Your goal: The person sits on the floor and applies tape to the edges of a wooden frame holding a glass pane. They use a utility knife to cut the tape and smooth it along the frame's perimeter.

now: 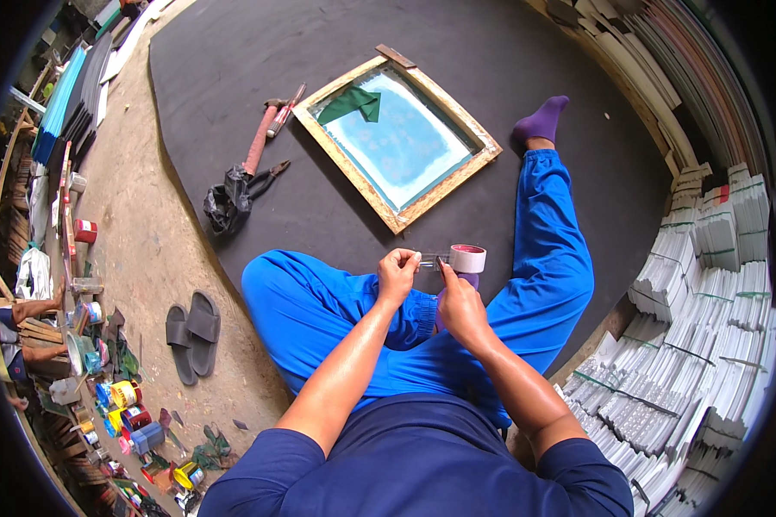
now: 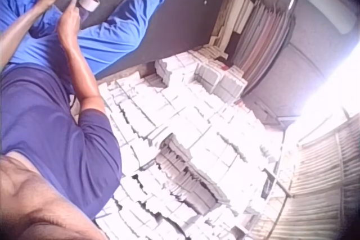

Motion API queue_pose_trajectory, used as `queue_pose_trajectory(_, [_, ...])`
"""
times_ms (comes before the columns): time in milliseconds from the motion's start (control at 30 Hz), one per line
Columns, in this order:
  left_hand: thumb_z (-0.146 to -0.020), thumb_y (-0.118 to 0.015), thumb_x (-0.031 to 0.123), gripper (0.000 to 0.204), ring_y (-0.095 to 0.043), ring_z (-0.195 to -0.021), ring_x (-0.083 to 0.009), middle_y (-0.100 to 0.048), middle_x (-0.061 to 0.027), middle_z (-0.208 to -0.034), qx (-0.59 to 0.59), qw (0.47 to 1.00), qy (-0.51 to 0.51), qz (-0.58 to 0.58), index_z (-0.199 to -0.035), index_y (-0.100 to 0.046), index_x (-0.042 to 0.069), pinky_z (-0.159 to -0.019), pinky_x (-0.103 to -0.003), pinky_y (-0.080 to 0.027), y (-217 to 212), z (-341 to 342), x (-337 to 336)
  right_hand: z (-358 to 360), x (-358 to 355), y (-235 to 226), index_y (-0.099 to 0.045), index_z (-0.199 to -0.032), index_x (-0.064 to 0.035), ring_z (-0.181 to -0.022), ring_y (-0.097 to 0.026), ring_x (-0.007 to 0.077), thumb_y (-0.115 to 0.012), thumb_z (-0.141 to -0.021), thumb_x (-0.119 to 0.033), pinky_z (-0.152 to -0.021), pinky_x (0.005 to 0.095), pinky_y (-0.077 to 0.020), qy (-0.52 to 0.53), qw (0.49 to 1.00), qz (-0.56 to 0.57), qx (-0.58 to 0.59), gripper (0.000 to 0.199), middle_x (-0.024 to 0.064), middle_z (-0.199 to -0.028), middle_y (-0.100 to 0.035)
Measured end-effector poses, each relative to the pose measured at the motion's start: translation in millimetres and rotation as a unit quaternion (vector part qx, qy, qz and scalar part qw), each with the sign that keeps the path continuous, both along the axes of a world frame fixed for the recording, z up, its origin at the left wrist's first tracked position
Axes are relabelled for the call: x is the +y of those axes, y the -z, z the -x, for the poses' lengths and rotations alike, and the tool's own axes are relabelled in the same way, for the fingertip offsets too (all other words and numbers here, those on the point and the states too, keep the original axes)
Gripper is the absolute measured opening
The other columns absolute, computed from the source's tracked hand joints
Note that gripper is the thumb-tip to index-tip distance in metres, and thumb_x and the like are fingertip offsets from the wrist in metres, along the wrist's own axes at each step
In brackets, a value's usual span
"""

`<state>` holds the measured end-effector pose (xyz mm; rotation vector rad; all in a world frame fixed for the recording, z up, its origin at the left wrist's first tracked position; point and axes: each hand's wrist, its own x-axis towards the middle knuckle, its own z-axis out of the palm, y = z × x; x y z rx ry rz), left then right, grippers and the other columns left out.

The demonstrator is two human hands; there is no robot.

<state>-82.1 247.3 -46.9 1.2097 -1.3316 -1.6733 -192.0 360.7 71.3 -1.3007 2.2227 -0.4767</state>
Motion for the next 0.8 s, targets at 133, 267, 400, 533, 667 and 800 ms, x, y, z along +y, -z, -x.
queue_pose_trajectory(133, [-0.098, -0.074, 0.014, 0.014, -0.063, -0.067, -0.0077, -0.069, -0.001, -0.078, 0.081, 0.993, -0.088, -0.009, -0.094, -0.07, 0.002, -0.064, -0.025, -0.054, 6.6, -13.2, -18.8, -2.0, 0.5, 6.8, -0.052, -0.145, -0.0006, -0.09, -0.07, 0.0501, -0.051, -0.093, -0.005, -0.082, 0.0592, -0.0548, -0.004, 1.0, -0.018, -0.015, 0.053, 0.0315, -0.099, -0.069])
queue_pose_trajectory(267, [-0.098, -0.075, 0.016, 0.015, -0.065, -0.069, -0.0085, -0.069, -0.0009, -0.081, 0.088, 0.991, -0.089, -0.047, -0.095, -0.071, 0.002, -0.068, -0.025, -0.056, -2.3, -26.3, -38.1, 1.1, 4.6, -3.5, -0.059, -0.136, -0.004, -0.094, -0.069, 0.0489, -0.063, -0.093, -0.018, -0.084, 0.0575, -0.053, 0.052, 0.997, 0.028, -0.045, 0.045, 0.0284, -0.099, -0.071])
queue_pose_trajectory(400, [-0.098, -0.075, 0.016, 0.015, -0.068, -0.073, -0.0102, -0.071, -0.0025, -0.085, 0.099, 0.99, -0.066, -0.07, -0.098, -0.071, 0.001, -0.071, -0.026, -0.058, -16.3, -25.2, -41.3, 21.1, -17.7, -7.2, -0.065, -0.111, -0.0023, -0.098, -0.07, 0.0437, -0.074, -0.091, -0.03, -0.084, 0.0492, -0.0527, 0.131, 0.985, 0.027, -0.113, 0.035, 0.0247, -0.097, -0.072])
queue_pose_trajectory(533, [-0.097, -0.077, 0.016, 0.018, -0.071, -0.076, -0.0133, -0.073, -0.0049, -0.088, 0.125, 0.983, -0.071, -0.111, -0.103, -0.071, 0.001, -0.072, -0.028, -0.06, -16.6, -21.5, -40.5, 38.0, -60.6, 25.7, -0.072, -0.115, -0.0002, -0.089, -0.072, 0.0227, -0.083, -0.085, -0.03, -0.08, 0.0356, -0.0533, 0.154, 0.955, 0.077, -0.243, 0.044, 0.0143, -0.095, -0.076])
queue_pose_trajectory(667, [-0.096, -0.078, 0.016, 0.02, -0.072, -0.076, -0.0148, -0.073, -0.0061, -0.088, 0.136, 0.979, -0.086, -0.127, -0.105, -0.07, 0.0, -0.073, -0.029, -0.06, -12.0, -15.8, -46.6, 40.7, -104.1, 35.1, -0.077, -0.11, 0.0005, -0.082, -0.07, 0.014, -0.089, -0.079, -0.033, -0.076, 0.0314, -0.0523, 0.169, 0.937, 0.058, -0.299, 0.047, 0.0089, -0.089, -0.077])
queue_pose_trajectory(800, [-0.095, -0.078, 0.016, 0.02, -0.072, -0.078, -0.0146, -0.074, -0.0062, -0.089, 0.141, 0.977, -0.089, -0.134, -0.106, -0.07, 0.001, -0.073, -0.029, -0.06, -7.8, -9.8, -55.7, 46.2, -130.9, 61.3, -0.08, -0.104, -0.0023, -0.078, -0.071, 0.0162, -0.087, -0.08, -0.031, -0.075, 0.0342, -0.053, 0.144, 0.948, 0.034, -0.283, 0.038, 0.0095, -0.084, -0.076])
